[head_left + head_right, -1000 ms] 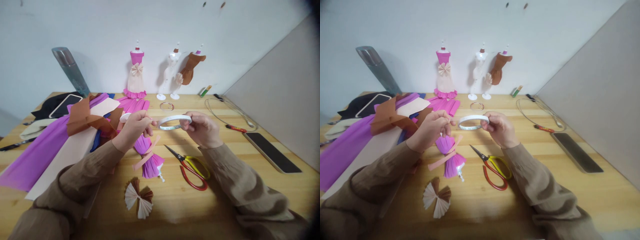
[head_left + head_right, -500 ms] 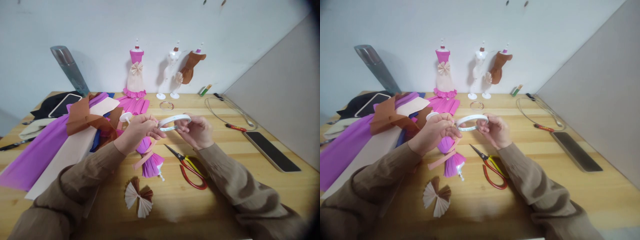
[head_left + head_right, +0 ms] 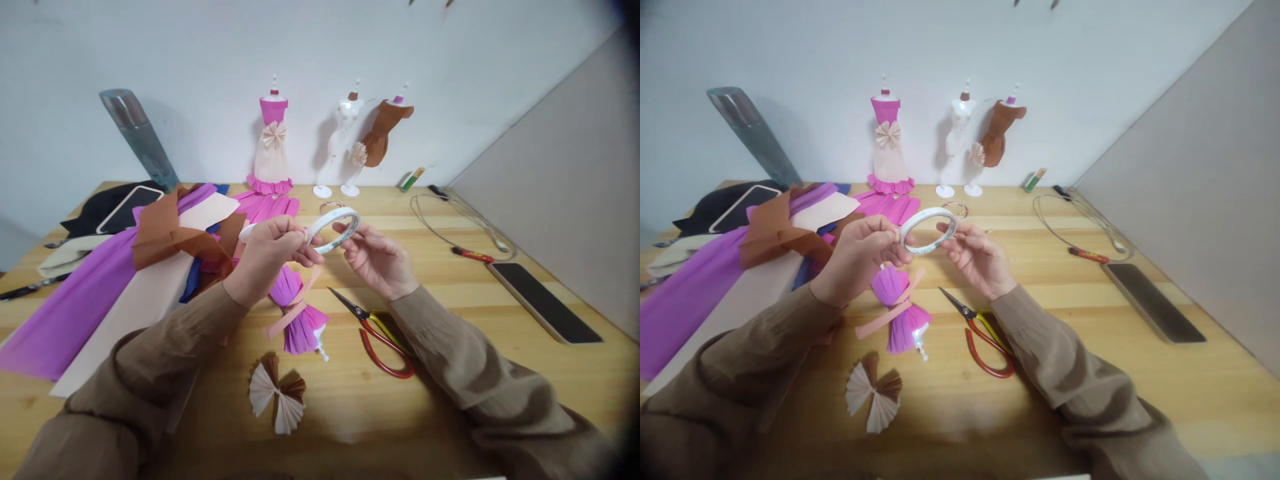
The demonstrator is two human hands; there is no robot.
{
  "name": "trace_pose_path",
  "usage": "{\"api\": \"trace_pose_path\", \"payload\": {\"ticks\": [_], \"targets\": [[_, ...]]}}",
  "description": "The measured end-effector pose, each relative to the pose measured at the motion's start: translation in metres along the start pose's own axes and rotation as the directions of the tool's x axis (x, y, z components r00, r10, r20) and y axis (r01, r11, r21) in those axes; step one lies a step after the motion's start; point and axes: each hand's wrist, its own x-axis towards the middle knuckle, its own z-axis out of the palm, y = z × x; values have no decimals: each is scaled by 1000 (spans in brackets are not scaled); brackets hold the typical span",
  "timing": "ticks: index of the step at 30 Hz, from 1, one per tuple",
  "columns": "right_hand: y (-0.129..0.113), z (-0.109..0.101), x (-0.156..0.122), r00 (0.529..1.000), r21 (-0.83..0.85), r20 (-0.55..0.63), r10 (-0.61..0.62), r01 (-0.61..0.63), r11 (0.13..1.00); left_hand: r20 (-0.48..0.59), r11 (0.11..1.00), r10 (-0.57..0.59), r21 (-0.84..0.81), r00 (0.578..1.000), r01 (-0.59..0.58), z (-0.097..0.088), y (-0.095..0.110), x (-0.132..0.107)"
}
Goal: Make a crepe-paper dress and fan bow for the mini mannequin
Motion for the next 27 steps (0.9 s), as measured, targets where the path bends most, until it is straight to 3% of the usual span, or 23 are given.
{"api": "trace_pose_path", "payload": {"ticks": [8, 15, 18, 20, 21, 22, 24, 25, 27], "targets": [[3, -3, -7, 989, -41, 53, -136, 138, 990, -117, 993, 11, -112, 993, -24, 1, 0, 3], [7, 0, -10, 963, -74, 99, -251, 258, 963, -127, 981, 35, -183, 991, -58, -3, -3, 4], [-5, -8, -9, 975, -151, 67, -211, 219, 964, -179, 985, 69, -145, 981, -96, -5, 0, 6], [-21, -14, -11, 988, -326, 139, -74, 116, 938, -208, 991, 86, -86, 974, -106, -5, 2, 6], [-30, -17, -14, 976, -491, 208, 62, 50, 870, -216, 993, 93, -55, 972, -107, -5, 3, 6], [-39, -18, -18, 937, -673, 271, 222, 19, 740, -218, 994, 97, -30, 971, -106, -5, 3, 6], [-52, -18, -30, 832, -924, 267, 487, 78, 373, -218, 994, 105, 1, 970, -107, -4, 4, 6], [-55, -17, -36, 791, -965, 237, 564, 122, 234, -214, 994, 105, 10, 971, -106, -3, 3, 6], [-53, -12, -49, 789, -981, 183, 586, 183, 60, -210, 995, 100, 24, 973, -98, -3, 2, 7]]}}
